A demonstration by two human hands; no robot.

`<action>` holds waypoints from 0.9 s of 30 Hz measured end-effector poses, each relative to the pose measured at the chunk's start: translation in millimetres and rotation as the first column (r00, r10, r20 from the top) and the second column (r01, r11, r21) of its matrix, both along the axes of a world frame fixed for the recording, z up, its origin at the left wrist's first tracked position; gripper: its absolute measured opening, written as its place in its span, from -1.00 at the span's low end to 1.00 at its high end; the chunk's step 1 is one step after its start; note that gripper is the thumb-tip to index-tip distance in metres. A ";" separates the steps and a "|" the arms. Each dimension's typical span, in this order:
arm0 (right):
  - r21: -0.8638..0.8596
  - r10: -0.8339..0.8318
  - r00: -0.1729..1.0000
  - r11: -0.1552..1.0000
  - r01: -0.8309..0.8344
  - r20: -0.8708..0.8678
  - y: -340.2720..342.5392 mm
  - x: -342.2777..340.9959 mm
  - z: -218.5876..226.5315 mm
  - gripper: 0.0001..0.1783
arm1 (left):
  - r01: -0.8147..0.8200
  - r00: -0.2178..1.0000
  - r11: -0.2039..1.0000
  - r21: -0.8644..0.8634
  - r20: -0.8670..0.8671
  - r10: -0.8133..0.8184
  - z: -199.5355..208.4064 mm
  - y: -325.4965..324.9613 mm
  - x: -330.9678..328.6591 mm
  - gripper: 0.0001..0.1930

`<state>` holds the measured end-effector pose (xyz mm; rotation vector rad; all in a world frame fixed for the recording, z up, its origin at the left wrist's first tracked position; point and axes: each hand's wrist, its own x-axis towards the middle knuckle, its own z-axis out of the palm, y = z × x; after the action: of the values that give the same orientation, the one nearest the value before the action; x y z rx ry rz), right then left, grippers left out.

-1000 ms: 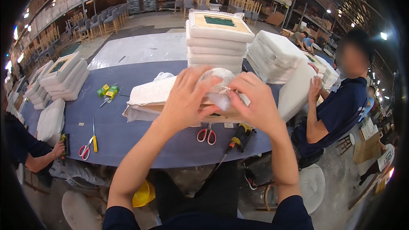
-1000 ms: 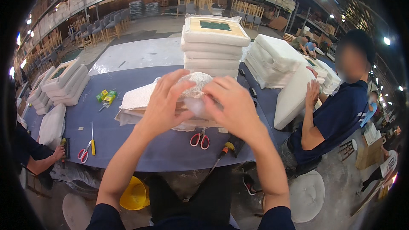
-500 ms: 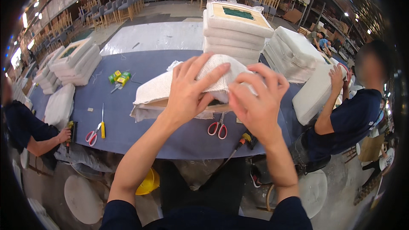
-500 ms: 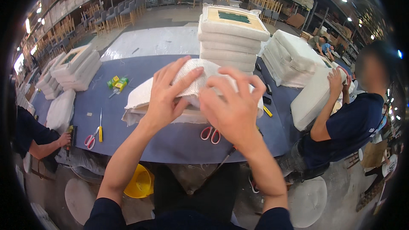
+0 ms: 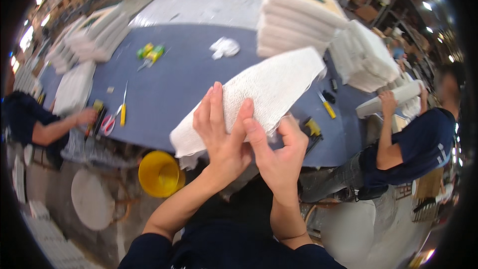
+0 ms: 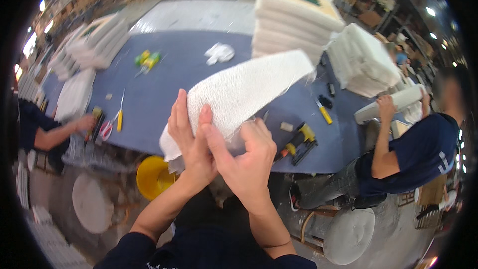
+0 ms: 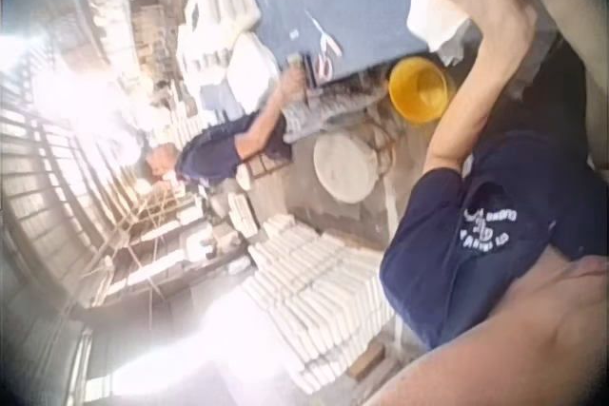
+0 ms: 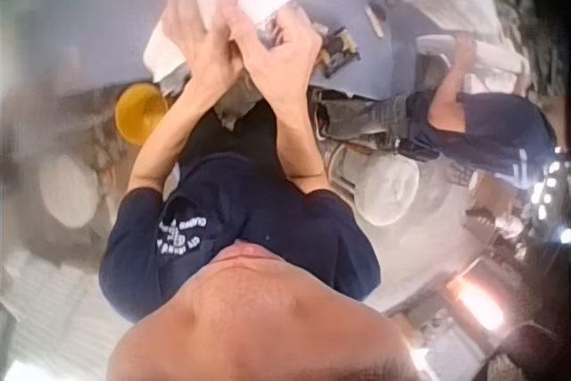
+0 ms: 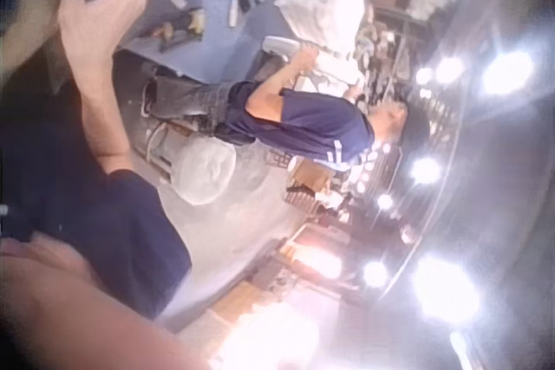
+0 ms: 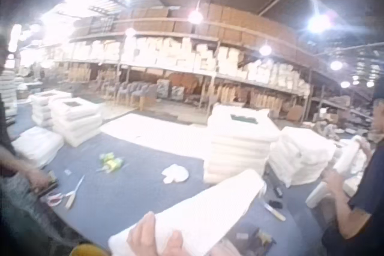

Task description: The person wraps white fabric around rectangular foam cushions, trims excess fabric with scissors, and secures the fabric using a staple gun. The person repeatedly flips cushions, aligns fabric edges, and staples along the sides to complete the covering.

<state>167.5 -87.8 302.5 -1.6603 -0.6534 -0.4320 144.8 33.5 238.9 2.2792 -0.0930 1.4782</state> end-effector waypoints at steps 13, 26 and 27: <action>0.043 0.334 0.891 0.940 -0.337 -0.307 19.9 -54.8 -61.7 -0.79 | 0.666 0.571 0.583 -0.465 -0.186 -0.800 -27.9 145.6 -65.3 -0.22; 0.148 0.362 0.858 0.932 -0.331 -0.365 8.5 -61.1 -58.8 -0.70 | 0.918 0.245 0.145 -0.369 0.241 -0.939 -45.3 126.1 5.5 -0.72; 0.150 0.369 0.847 0.930 -0.337 -0.382 9.9 -61.7 -58.0 -0.69 | 0.913 0.250 0.141 -0.384 0.249 -0.936 -44.4 128.1 2.3 -0.74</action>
<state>105.8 -77.9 244.5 -1.4525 -0.6023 0.1545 147.1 161.6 194.4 1.2639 -0.8929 0.5851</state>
